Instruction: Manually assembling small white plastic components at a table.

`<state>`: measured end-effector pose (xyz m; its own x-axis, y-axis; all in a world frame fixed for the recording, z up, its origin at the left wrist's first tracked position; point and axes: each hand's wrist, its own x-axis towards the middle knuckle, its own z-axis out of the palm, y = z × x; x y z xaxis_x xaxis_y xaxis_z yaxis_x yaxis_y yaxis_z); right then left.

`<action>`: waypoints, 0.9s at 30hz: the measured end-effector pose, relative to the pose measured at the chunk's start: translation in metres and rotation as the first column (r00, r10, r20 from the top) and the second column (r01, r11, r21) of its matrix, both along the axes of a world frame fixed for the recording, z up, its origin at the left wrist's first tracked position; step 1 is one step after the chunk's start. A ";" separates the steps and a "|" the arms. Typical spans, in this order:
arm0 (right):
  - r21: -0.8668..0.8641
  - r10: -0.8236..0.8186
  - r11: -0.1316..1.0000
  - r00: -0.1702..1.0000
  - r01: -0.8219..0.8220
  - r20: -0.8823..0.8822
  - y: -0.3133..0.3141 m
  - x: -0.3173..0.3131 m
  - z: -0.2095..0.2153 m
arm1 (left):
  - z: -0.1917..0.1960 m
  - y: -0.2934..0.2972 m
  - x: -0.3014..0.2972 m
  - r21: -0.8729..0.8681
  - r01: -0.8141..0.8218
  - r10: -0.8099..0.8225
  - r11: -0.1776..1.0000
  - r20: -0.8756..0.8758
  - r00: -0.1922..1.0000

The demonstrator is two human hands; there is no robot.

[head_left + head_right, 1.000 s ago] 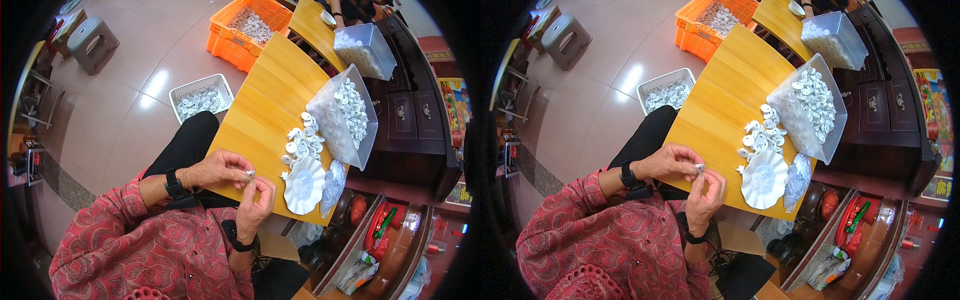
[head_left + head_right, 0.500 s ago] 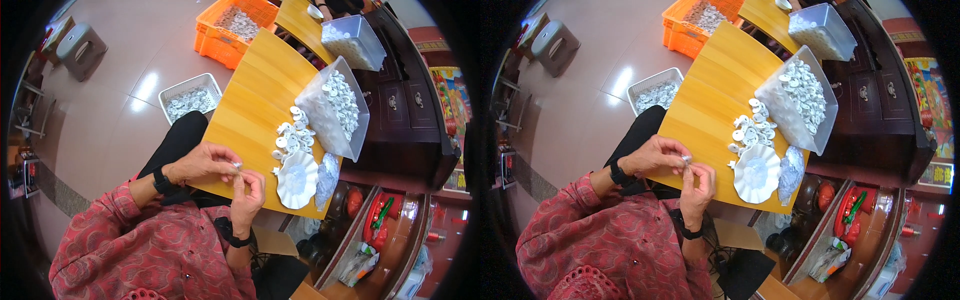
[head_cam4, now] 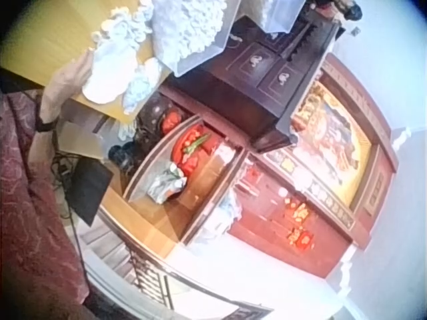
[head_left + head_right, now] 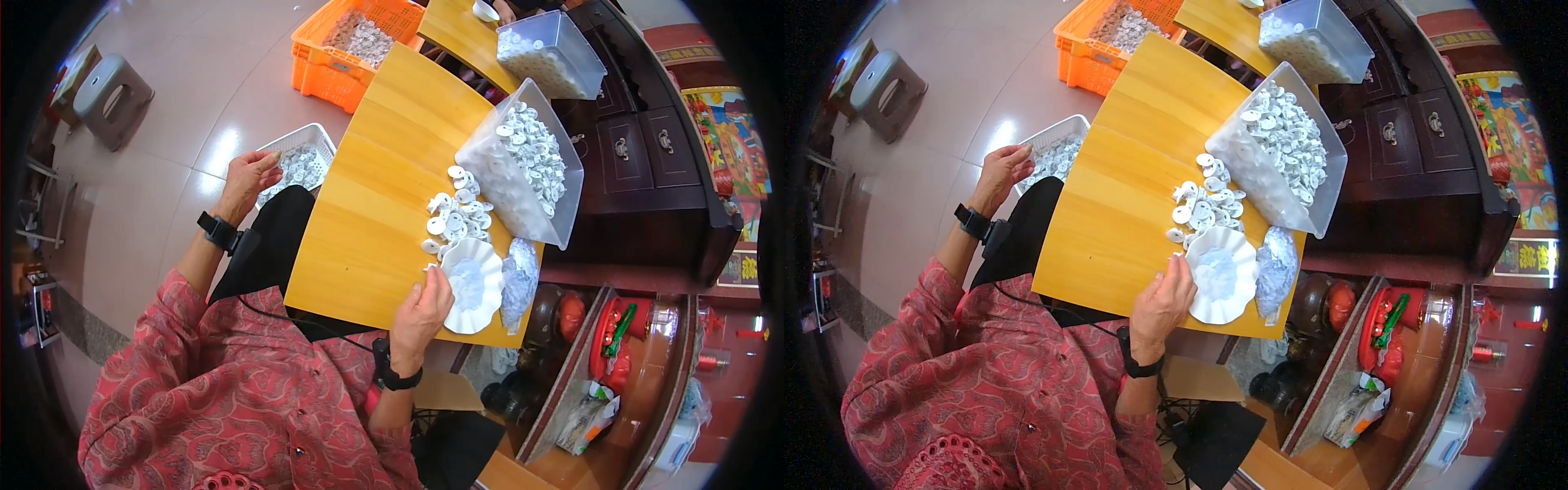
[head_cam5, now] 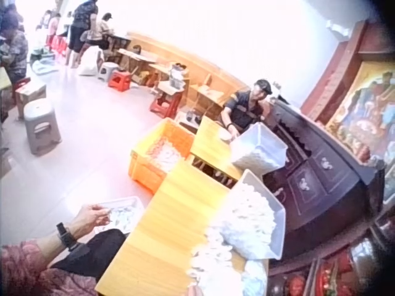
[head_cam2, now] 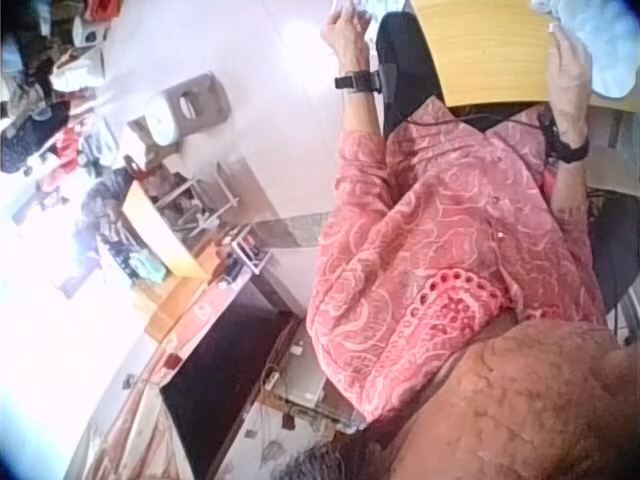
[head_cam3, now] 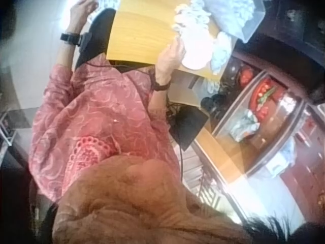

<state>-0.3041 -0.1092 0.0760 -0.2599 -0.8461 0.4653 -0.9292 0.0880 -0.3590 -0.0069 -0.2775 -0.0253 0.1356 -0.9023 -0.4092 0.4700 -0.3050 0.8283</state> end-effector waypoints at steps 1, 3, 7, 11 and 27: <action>0.040 0.022 0.999 1.000 -0.022 -0.017 0.000 0.002 -0.001 | -0.006 -0.004 0.002 0.056 0.002 -0.004 0.998 0.027 1.000; 0.079 0.042 0.996 0.999 -0.039 -0.035 0.001 0.006 -0.005 | -0.012 -0.010 0.001 0.110 0.007 -0.012 0.994 0.051 0.999; 0.077 0.200 0.974 0.969 -0.212 0.148 0.004 0.014 -0.011 | 0.009 -0.011 -0.017 0.026 0.069 -0.073 0.997 0.178 0.981; -0.026 0.194 0.980 0.928 -0.196 0.316 0.010 0.015 -0.002 | 0.071 0.007 -0.060 -0.191 0.248 -0.171 0.950 0.347 0.922; 0.327 -0.171 0.916 0.964 0.231 -0.204 0.017 -0.050 -0.007 | 0.099 0.067 -0.177 -0.277 0.956 -0.128 0.093 0.949 0.287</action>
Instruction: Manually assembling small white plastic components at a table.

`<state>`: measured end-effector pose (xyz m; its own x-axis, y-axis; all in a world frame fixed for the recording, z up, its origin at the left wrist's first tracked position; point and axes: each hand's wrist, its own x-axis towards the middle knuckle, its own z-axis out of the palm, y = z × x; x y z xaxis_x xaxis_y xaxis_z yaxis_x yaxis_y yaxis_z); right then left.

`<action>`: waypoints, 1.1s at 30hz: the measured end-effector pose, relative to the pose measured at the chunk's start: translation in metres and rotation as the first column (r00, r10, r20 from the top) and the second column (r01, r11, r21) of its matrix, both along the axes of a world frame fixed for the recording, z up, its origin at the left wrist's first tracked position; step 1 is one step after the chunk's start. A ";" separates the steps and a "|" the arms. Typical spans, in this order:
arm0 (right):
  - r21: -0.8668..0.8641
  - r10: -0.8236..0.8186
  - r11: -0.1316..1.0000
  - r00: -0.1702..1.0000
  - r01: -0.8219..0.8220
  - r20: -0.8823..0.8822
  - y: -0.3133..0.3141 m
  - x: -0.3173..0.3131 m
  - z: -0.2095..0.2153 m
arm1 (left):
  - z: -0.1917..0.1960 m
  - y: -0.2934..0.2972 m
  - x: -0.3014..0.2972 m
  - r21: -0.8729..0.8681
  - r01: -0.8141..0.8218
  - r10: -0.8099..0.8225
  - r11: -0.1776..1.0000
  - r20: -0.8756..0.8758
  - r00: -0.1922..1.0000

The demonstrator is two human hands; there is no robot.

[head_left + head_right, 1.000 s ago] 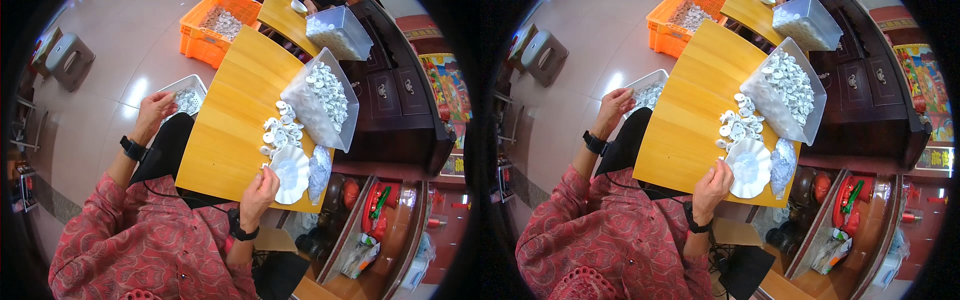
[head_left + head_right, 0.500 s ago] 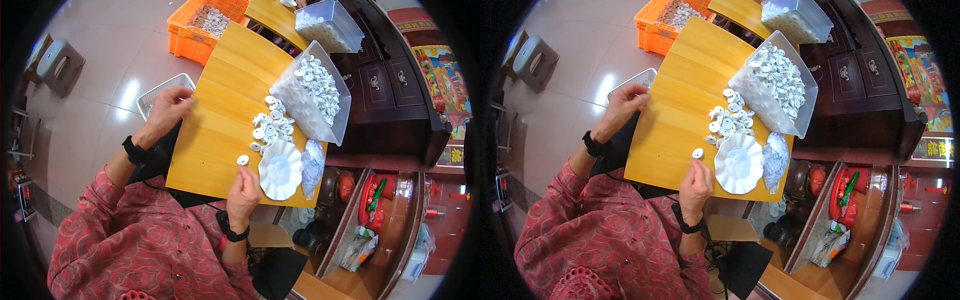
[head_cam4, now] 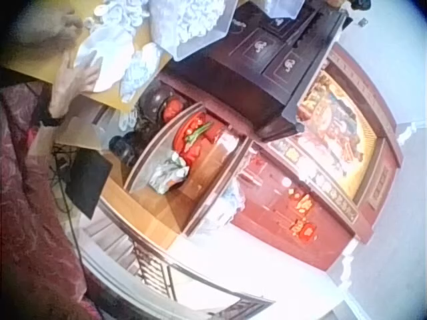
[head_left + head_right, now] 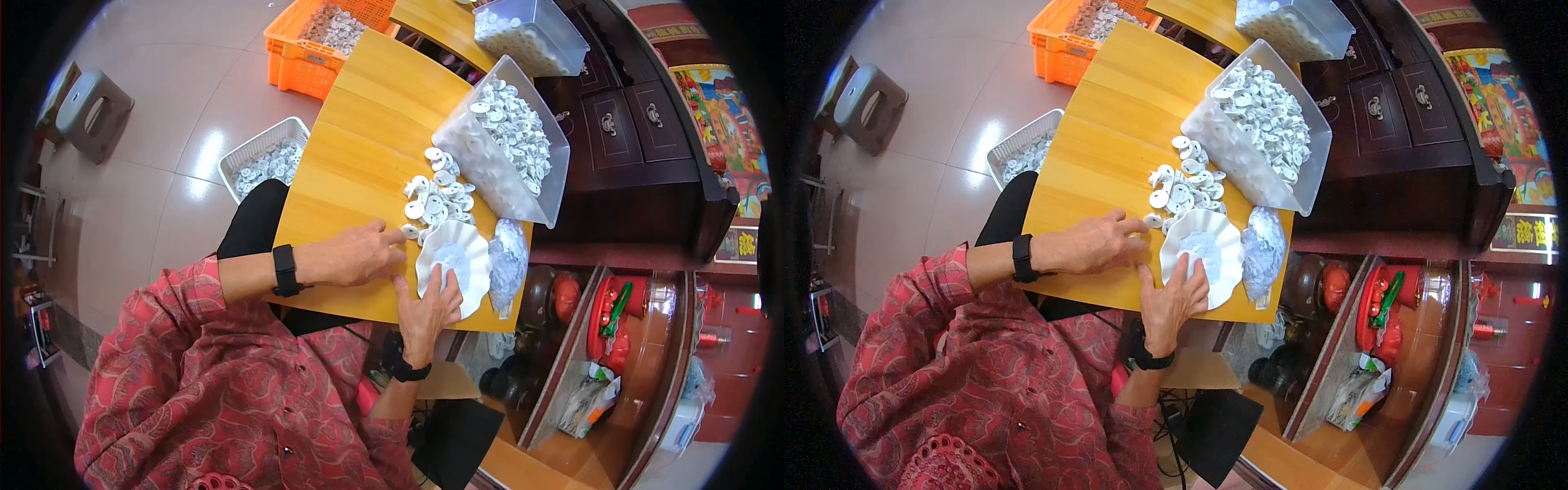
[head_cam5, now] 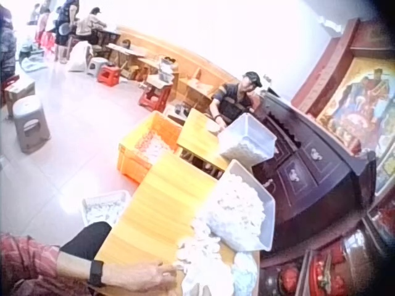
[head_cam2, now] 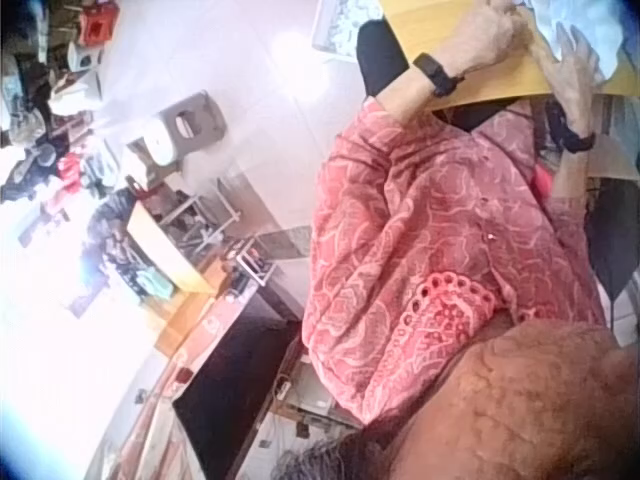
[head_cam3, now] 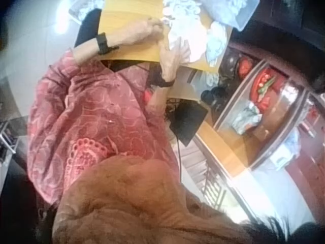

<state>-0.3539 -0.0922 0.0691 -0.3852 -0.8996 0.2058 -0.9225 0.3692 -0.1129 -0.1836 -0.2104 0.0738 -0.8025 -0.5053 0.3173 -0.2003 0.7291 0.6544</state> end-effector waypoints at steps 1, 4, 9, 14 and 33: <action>-0.001 0.036 0.999 0.999 -0.036 0.040 0.000 0.001 0.002 | -0.005 0.000 -0.002 -0.017 0.028 -0.027 0.999 0.051 0.998; -0.085 0.146 0.987 0.977 -0.133 0.158 0.003 0.000 0.003 | -0.010 -0.001 0.002 -0.015 0.050 -0.049 0.999 0.080 0.996; -0.225 0.133 0.972 0.955 -0.073 0.264 0.006 -0.005 -0.004 | -0.005 0.000 0.018 0.068 -0.003 -0.003 0.998 0.078 0.997; -0.240 0.132 0.968 0.958 -0.070 0.255 0.007 -0.004 -0.011 | -0.003 0.004 0.034 0.192 -0.054 0.053 0.980 0.015 0.999; -0.356 0.212 0.928 0.943 -0.112 0.257 0.016 0.040 0.001 | -0.018 0.034 0.066 0.672 -0.132 0.349 0.729 -0.198 0.916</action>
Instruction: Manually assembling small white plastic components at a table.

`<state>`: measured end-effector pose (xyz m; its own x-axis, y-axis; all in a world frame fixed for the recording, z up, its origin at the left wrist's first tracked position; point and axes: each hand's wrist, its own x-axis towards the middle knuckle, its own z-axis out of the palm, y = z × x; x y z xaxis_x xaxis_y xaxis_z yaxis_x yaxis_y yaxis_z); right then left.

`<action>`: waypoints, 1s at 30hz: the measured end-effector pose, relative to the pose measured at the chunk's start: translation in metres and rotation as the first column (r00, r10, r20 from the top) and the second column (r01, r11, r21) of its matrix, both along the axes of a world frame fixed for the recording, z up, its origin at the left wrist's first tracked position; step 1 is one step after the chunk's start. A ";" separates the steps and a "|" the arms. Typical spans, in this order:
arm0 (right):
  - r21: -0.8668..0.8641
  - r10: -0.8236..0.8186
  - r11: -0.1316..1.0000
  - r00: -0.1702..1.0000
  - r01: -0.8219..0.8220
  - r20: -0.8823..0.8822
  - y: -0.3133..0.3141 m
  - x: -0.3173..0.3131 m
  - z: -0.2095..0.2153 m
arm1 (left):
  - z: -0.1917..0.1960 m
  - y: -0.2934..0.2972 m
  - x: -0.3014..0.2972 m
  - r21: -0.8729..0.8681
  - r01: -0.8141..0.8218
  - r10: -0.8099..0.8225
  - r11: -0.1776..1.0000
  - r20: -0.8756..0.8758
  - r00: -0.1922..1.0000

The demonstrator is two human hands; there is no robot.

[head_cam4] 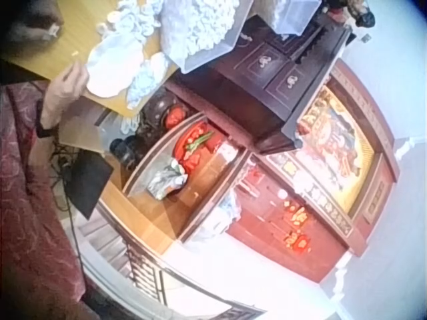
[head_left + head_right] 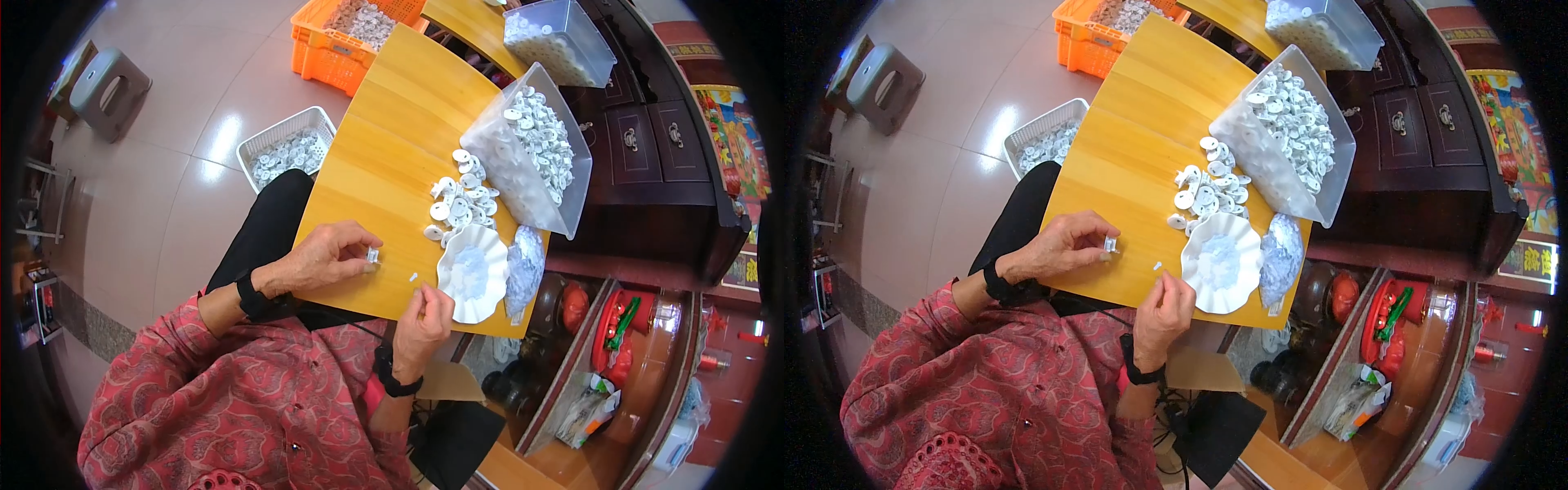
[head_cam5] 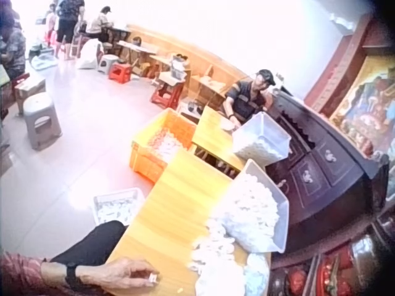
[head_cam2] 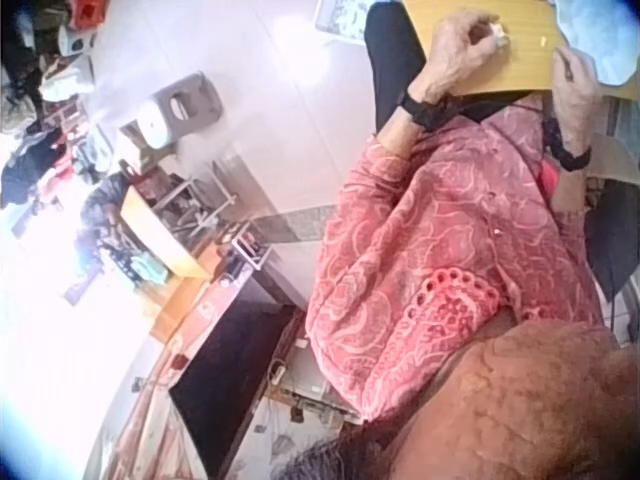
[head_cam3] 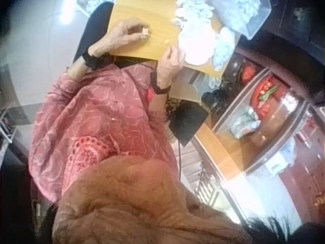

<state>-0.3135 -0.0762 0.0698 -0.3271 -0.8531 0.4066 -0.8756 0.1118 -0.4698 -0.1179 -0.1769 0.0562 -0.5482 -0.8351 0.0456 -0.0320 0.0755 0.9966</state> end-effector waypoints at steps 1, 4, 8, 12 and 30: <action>0.048 0.021 0.999 1.000 -0.021 0.000 0.000 0.001 0.000 | -0.001 0.001 0.000 0.095 0.012 -0.007 0.995 -0.047 0.999; 0.171 0.126 0.981 0.976 -0.095 -0.179 0.001 0.000 -0.003 | -0.003 0.003 -0.001 0.162 0.034 -0.017 0.986 -0.101 0.995; 0.303 0.198 0.944 0.959 -0.131 -0.203 0.008 0.010 0.011 | -0.003 0.005 0.003 0.267 0.059 -0.011 0.962 -0.176 0.984; 0.402 0.338 0.879 0.929 -0.255 -0.151 0.017 0.016 0.021 | -0.006 0.004 0.003 0.280 0.065 -0.016 0.958 -0.173 0.985; 0.146 0.396 0.906 0.918 -0.396 0.032 0.030 0.014 0.004 | -0.008 0.008 0.001 0.535 0.313 0.042 0.785 -0.550 0.834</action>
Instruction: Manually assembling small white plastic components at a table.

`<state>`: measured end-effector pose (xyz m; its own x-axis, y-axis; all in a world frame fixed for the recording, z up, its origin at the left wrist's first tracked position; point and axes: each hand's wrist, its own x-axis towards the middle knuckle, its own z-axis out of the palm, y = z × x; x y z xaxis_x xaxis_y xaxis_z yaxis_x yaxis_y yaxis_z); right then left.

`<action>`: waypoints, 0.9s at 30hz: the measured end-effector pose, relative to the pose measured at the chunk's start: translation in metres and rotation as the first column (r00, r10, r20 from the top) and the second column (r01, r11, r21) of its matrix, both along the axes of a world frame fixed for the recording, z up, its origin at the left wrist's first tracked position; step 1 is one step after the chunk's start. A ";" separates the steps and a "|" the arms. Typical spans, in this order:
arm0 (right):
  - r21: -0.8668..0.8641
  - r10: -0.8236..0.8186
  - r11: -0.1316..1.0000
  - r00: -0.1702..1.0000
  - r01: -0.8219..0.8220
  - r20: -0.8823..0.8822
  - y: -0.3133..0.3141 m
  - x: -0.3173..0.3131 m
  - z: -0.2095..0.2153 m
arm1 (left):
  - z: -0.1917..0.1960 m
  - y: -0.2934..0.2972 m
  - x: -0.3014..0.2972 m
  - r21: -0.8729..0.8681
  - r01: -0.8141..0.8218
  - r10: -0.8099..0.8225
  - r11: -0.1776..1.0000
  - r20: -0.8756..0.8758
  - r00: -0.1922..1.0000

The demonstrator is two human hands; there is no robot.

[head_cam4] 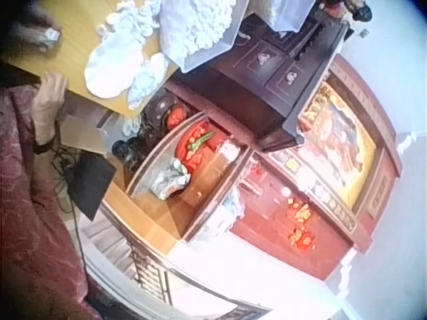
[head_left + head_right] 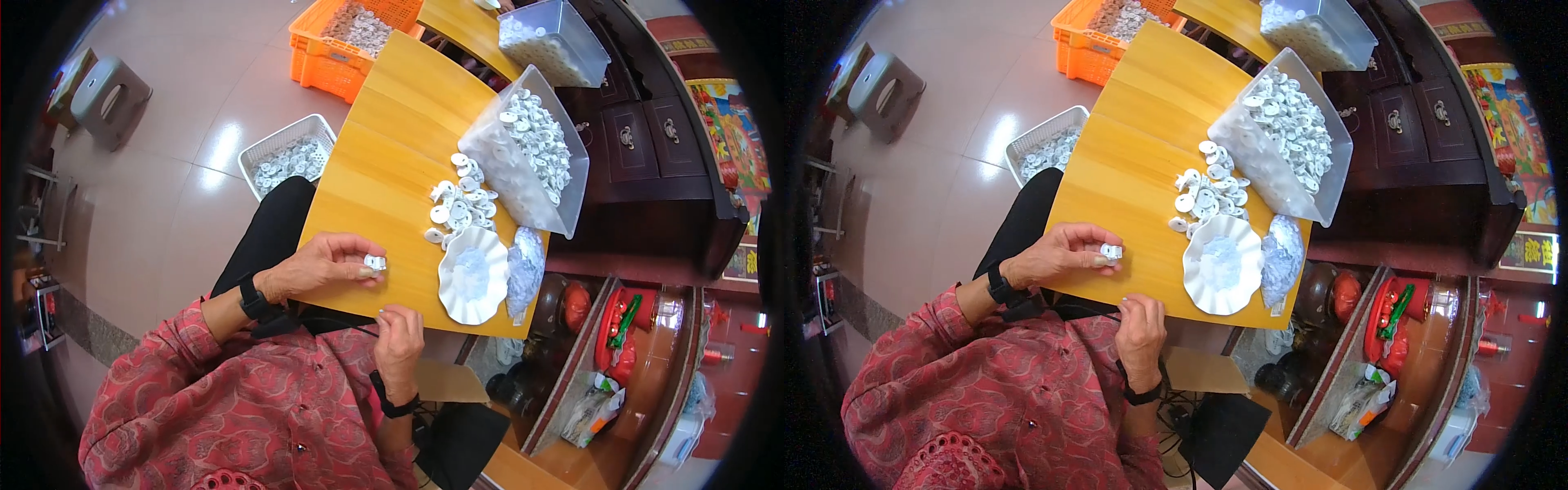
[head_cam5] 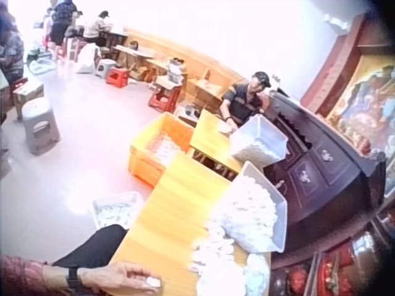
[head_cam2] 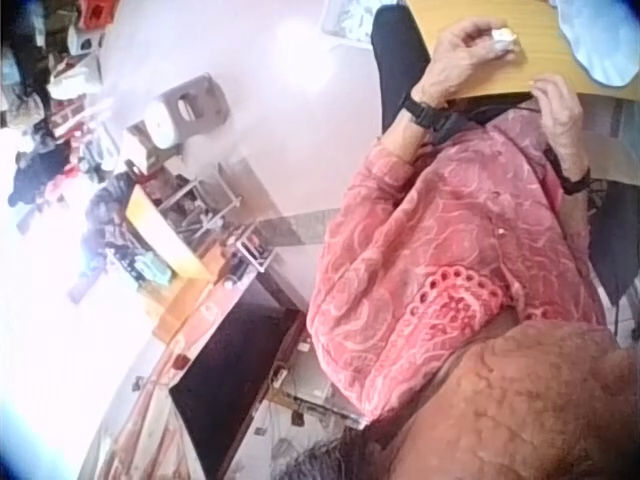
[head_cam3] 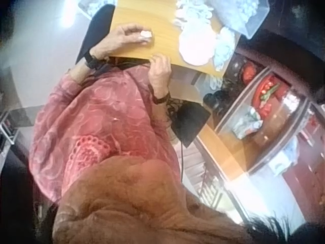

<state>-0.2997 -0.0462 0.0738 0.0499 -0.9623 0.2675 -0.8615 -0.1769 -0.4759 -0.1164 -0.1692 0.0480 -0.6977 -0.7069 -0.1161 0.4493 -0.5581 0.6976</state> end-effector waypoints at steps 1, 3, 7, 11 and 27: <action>-0.023 -0.034 0.999 0.999 0.035 0.041 -0.001 -0.001 -0.002 | -0.001 0.000 0.000 -0.009 0.003 -0.003 1.000 -0.027 1.000; -0.042 -0.064 0.997 0.994 0.068 0.085 -0.004 0.003 -0.002 | 0.000 0.001 -0.001 -0.016 0.002 -0.003 1.000 -0.051 0.999; 0.218 -0.344 0.939 0.784 0.268 0.517 -0.013 0.014 0.001 | 0.002 0.003 -0.002 0.050 0.003 -0.001 0.999 -0.044 0.999; 0.311 -0.395 0.918 0.638 0.247 0.660 -0.022 0.016 0.003 | -0.002 0.003 -0.001 0.046 0.024 -0.020 0.999 -0.085 0.996; 0.160 -0.293 0.956 0.792 0.245 0.536 -0.040 0.031 0.010 | -0.010 0.008 -0.007 -0.625 -0.081 0.322 0.777 0.283 0.904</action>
